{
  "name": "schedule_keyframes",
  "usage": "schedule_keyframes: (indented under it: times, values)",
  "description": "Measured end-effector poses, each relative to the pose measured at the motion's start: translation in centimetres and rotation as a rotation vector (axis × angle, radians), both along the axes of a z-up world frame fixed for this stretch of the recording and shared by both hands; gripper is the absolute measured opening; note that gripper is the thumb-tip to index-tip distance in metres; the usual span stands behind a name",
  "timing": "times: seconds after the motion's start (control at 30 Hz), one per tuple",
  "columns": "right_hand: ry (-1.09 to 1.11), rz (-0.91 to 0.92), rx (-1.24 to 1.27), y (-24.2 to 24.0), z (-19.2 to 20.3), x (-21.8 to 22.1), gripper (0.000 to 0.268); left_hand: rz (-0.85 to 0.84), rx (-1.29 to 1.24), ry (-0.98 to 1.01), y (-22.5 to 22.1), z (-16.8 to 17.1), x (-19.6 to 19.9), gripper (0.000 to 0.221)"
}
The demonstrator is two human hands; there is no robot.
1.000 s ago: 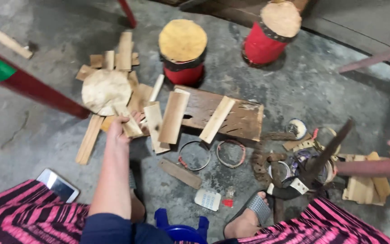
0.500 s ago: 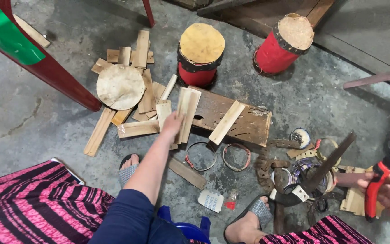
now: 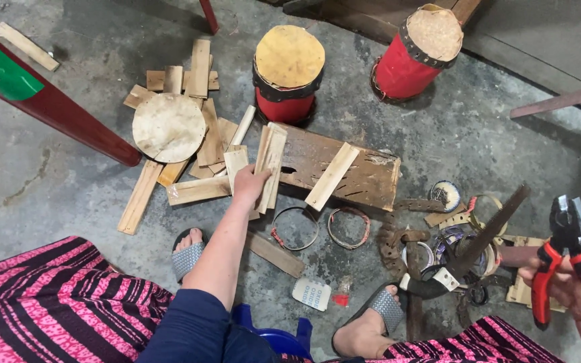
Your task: Trimming the edges of wooden slats using pliers and cutting them to size with a hand saw.
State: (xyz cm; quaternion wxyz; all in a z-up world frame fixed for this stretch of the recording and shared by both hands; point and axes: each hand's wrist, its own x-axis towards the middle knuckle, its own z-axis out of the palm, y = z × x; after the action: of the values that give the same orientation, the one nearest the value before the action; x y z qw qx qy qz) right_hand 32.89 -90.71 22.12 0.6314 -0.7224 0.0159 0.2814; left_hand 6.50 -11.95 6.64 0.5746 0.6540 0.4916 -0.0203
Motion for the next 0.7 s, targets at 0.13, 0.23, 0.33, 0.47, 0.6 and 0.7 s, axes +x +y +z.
schedule_keyframes:
  times: [0.13, 0.23, 0.33, 0.47, 0.6, 0.7]
  values:
    - [0.0, -0.052, -0.124, 11.3, 0.8, -8.6, 0.09, -0.092, -0.312, -0.005, -3.3, 9.5, 1.1, 0.038]
    - [-0.112, 0.002, -0.211, 19.8, 7.9, -13.3, 0.084, -0.26, -0.33, 0.037, -6.3, 10.4, 2.1, 0.034]
    - [-0.11, 0.071, -0.129, 16.9, 6.6, -12.9, 0.06, -0.387, -0.099, 0.084, -7.9, 2.0, 3.5, 0.059]
    - [-0.112, 0.198, -0.018, 12.4, 3.8, -11.8, 0.054, -0.427, -0.057, 0.162, -7.9, 3.1, 4.0, 0.057]
    - [0.022, 0.037, 0.017, 5.7, -4.7, -7.2, 0.056, -0.471, -0.1, 0.163, -7.7, 0.5, 4.1, 0.061]
    - [0.079, -0.125, -0.173, 8.2, -4.1, -7.2, 0.04, -0.502, -0.176, 0.156, -7.9, -0.1, 3.8, 0.062]
